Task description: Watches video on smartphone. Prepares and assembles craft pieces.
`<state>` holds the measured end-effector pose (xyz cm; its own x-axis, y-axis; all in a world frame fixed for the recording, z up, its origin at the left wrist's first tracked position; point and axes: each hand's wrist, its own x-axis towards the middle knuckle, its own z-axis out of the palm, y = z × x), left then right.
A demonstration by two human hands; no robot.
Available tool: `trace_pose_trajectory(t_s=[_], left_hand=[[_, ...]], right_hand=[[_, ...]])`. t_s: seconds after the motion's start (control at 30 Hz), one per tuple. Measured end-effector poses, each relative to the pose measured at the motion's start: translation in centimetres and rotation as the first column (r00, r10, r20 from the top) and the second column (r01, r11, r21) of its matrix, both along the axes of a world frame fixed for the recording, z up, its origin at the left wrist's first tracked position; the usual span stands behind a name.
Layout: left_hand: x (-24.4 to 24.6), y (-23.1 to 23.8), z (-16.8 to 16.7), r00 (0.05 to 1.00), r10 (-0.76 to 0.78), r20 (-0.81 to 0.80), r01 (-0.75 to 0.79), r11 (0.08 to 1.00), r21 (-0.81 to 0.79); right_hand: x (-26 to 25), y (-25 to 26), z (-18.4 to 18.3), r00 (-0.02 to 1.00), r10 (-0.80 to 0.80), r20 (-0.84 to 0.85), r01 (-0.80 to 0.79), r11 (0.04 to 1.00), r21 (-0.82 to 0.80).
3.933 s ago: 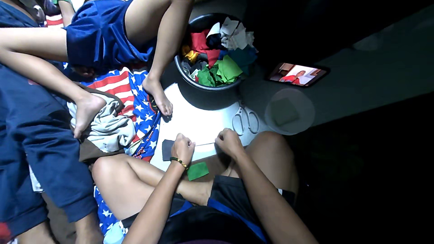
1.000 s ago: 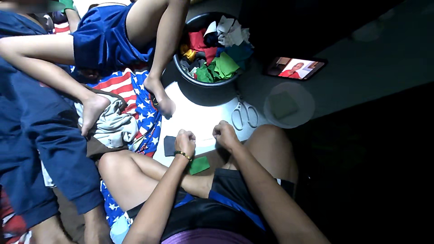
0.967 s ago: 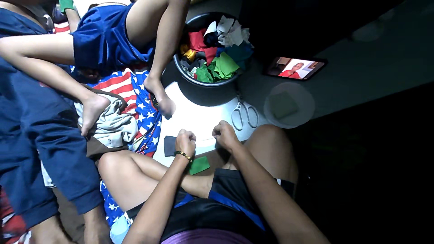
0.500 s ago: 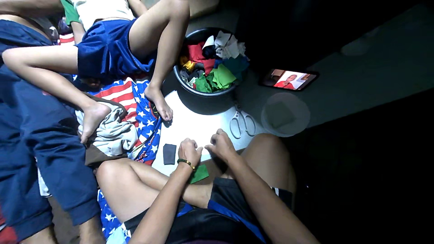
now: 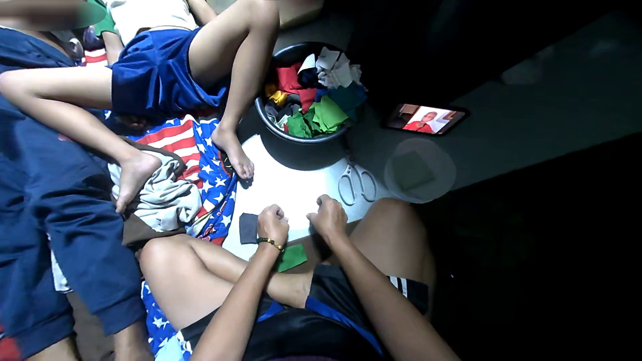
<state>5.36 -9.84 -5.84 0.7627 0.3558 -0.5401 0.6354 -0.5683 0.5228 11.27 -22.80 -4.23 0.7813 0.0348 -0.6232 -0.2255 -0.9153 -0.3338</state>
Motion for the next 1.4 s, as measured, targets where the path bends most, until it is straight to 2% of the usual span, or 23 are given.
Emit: trace_pose_trajectory(t_s=[0.3, 0.4, 0.6, 0.73, 0.93, 1.0, 1.07, 1.13, 1.3, 1.4], left_hand=[[-0.7, 0.7, 0.3, 0.995, 0.075, -0.06, -0.073, 0.997, 0.04], [-1.0, 0.9, 0.7, 0.989, 0.096, -0.11, -0.089, 0.994, 0.066], [-1.0, 1.0, 0.5, 0.992, 0.097, -0.087, -0.092, 0.994, 0.05], [-1.0, 0.8, 0.1, 0.999, 0.036, 0.012, -0.036, 0.999, 0.038], [-0.6, 0.4, -1.0, 0.957, -0.19, 0.22, 0.182, 0.982, 0.055], [0.2, 0.6, -0.6, 0.942, -0.305, 0.142, 0.3, 0.952, 0.058], [1.2, 0.9, 0.2, 0.91, -0.415, -0.007, 0.415, 0.909, 0.023], [1.6, 1.2, 0.5, 0.885, -0.462, -0.053, 0.462, 0.887, -0.007], [1.4, 1.1, -0.2, 0.907, -0.422, -0.01, 0.422, 0.907, -0.003], [1.4, 0.6, 0.5, 0.963, -0.258, -0.082, 0.261, 0.965, 0.033]], right_hand=[[0.3, -0.8, 0.2, 0.997, 0.02, -0.069, -0.025, 0.997, -0.076], [0.3, -0.8, 0.1, 0.997, 0.002, -0.079, -0.007, 0.999, -0.053], [-0.1, -0.4, 0.0, 0.999, 0.021, -0.039, -0.02, 1.0, 0.016], [-0.2, -0.5, -0.1, 1.0, -0.022, -0.006, 0.022, 0.999, 0.034], [-0.2, -0.2, -0.4, 0.99, -0.143, 0.008, 0.143, 0.99, 0.014], [-0.2, -0.2, -0.5, 0.987, -0.159, 0.007, 0.158, 0.987, 0.021], [-0.1, -0.3, -0.5, 0.986, -0.166, -0.009, 0.166, 0.986, 0.034], [0.1, -0.5, -0.5, 0.986, -0.164, -0.031, 0.166, 0.985, 0.045], [0.2, -0.6, -0.5, 0.986, -0.157, -0.061, 0.16, 0.985, 0.064], [0.2, -0.7, -0.8, 0.984, -0.173, -0.048, 0.176, 0.982, 0.071]])
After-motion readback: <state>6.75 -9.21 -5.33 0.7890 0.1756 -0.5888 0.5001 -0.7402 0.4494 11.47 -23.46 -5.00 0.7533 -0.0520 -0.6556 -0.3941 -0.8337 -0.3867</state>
